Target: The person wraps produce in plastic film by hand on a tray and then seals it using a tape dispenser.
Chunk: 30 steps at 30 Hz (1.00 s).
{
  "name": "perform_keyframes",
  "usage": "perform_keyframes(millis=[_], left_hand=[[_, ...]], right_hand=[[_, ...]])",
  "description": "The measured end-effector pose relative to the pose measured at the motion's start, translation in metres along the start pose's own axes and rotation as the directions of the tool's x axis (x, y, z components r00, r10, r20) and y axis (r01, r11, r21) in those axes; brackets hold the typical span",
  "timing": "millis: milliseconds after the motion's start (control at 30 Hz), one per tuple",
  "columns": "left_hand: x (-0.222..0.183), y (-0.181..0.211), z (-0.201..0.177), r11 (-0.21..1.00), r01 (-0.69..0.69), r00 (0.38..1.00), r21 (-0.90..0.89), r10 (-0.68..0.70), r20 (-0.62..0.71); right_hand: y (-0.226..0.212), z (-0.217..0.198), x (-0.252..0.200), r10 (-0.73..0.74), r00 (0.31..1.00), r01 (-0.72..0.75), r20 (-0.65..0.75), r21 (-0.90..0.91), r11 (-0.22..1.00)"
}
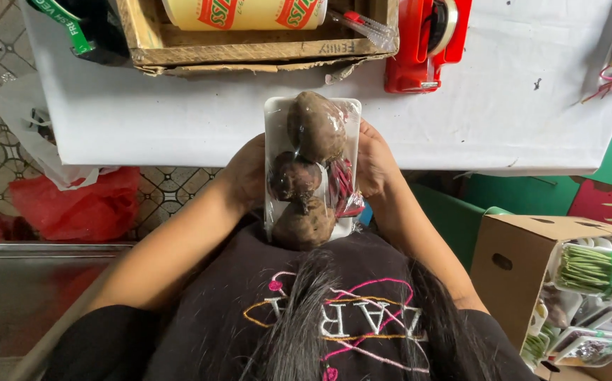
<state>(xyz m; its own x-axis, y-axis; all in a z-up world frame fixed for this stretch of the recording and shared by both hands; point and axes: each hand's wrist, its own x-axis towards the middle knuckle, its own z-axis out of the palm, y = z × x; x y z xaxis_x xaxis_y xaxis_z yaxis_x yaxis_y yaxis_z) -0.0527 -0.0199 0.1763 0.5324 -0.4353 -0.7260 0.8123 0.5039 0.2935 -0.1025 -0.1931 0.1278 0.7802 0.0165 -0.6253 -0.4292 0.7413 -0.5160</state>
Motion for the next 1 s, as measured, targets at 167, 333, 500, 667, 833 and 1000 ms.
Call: perform_keyframes(millis=[167,333,500,667,833,1000], left_hand=[[-0.012,0.012,0.005,0.998,0.009,0.998,-0.054,-0.006,0.059],[-0.025,0.024,0.016,0.999,0.021,0.986,0.045,-0.028,0.166],[0.005,0.001,-0.026,1.000,-0.026,0.953,0.004,0.023,0.303],[0.022,-0.007,-0.045,0.999,-0.029,0.960,-0.040,0.039,0.278],[0.016,-0.004,-0.038,0.998,-0.018,0.941,-0.061,0.038,0.336],[0.013,0.003,-0.025,0.999,-0.029,0.932,0.039,0.013,0.363]], right_hand=[[-0.004,0.012,-0.003,-0.002,1.000,0.002,0.015,0.011,1.000],[-0.002,0.027,-0.004,-0.049,0.997,0.046,-0.064,-0.044,0.998],[-0.003,0.009,-0.006,-0.144,0.970,0.123,-0.196,-0.115,0.986],[-0.001,0.000,-0.008,-0.220,0.942,0.191,-0.253,-0.133,0.972],[0.015,-0.028,0.006,-0.166,0.939,0.116,-0.300,-0.178,0.977],[0.009,-0.025,0.002,0.023,0.999,-0.029,-0.038,-0.153,0.988]])
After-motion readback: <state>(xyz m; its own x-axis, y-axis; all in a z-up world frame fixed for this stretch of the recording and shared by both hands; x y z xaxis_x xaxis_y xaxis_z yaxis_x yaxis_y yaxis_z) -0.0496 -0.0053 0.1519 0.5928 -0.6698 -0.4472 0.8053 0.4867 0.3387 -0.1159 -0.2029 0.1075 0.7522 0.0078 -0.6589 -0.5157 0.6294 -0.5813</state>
